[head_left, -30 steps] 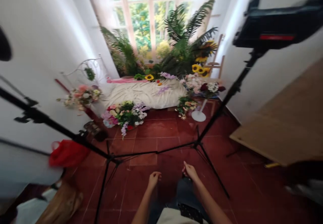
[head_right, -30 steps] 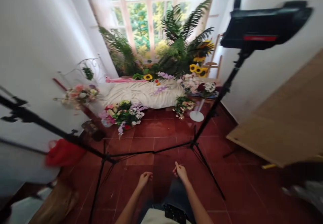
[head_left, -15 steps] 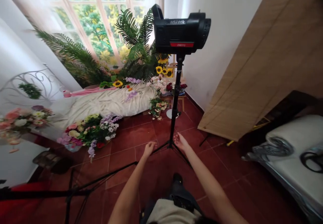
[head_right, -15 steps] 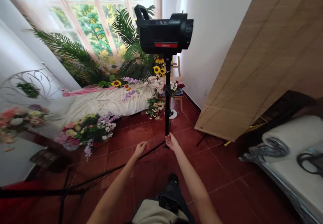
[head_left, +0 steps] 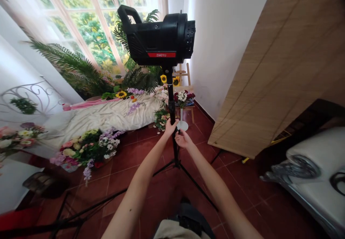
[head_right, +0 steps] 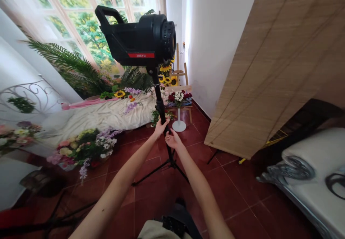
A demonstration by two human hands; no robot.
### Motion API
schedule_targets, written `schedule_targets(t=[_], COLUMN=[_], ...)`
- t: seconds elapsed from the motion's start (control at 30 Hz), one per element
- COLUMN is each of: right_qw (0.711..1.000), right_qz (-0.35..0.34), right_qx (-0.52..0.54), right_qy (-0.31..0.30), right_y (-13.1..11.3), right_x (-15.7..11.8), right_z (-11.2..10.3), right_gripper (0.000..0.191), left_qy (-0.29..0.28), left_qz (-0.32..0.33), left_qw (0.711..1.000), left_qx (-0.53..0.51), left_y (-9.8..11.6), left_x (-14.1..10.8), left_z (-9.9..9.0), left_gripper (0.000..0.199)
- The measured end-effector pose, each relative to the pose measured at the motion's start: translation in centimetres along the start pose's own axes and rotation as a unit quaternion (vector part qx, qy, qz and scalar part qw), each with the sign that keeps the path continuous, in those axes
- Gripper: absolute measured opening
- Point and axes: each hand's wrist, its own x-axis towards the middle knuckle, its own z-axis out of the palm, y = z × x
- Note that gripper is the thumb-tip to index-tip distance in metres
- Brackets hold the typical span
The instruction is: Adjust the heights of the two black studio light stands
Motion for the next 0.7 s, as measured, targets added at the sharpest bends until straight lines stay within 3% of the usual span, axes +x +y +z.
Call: schedule_targets(t=[0.2, 0.37, 0.47, 0.57, 0.63, 0.7], right_qw=[0.995, 0.992, 0.996, 0.993, 0.939, 0.842], right_qz=[0.033, 0.058, 0.060, 0.013, -0.067, -0.143], right_qx=[0.094, 0.109, 0.053, -0.121, -0.336, -0.517], right_qy=[-0.024, -0.032, -0.026, -0.006, 0.026, 0.060], right_y=[-0.5, -1.4, -2.0, -2.5, -2.5, -2.3], right_x=[1.0, 1.0, 1.0, 1.2, 1.2, 0.9], right_z=[-0.5, -0.8, -0.9, -0.8, -0.8, -0.8], right_gripper=[0.029, 0.028, 0.026, 0.020, 0.014, 0.010], left_qy=[0.055, 0.144, 0.172, 0.175, 0.177, 0.176], left_qz=[-0.049, -0.070, -0.069, -0.058, -0.050, -0.045], left_qw=[0.996, 0.985, 0.978, 0.977, 0.977, 0.977], left_qx=[0.045, 0.067, 0.095, 0.108, 0.110, 0.112], left_y=[-1.5, -3.0, -3.5, -3.8, -4.0, -4.2], left_x=[1.2, 2.2, 2.5, 2.6, 2.6, 2.7], left_z=[1.3, 2.1, 2.5, 2.5, 2.4, 2.3], left_gripper=[0.038, 0.034, 0.031, 0.030, 0.029, 0.028])
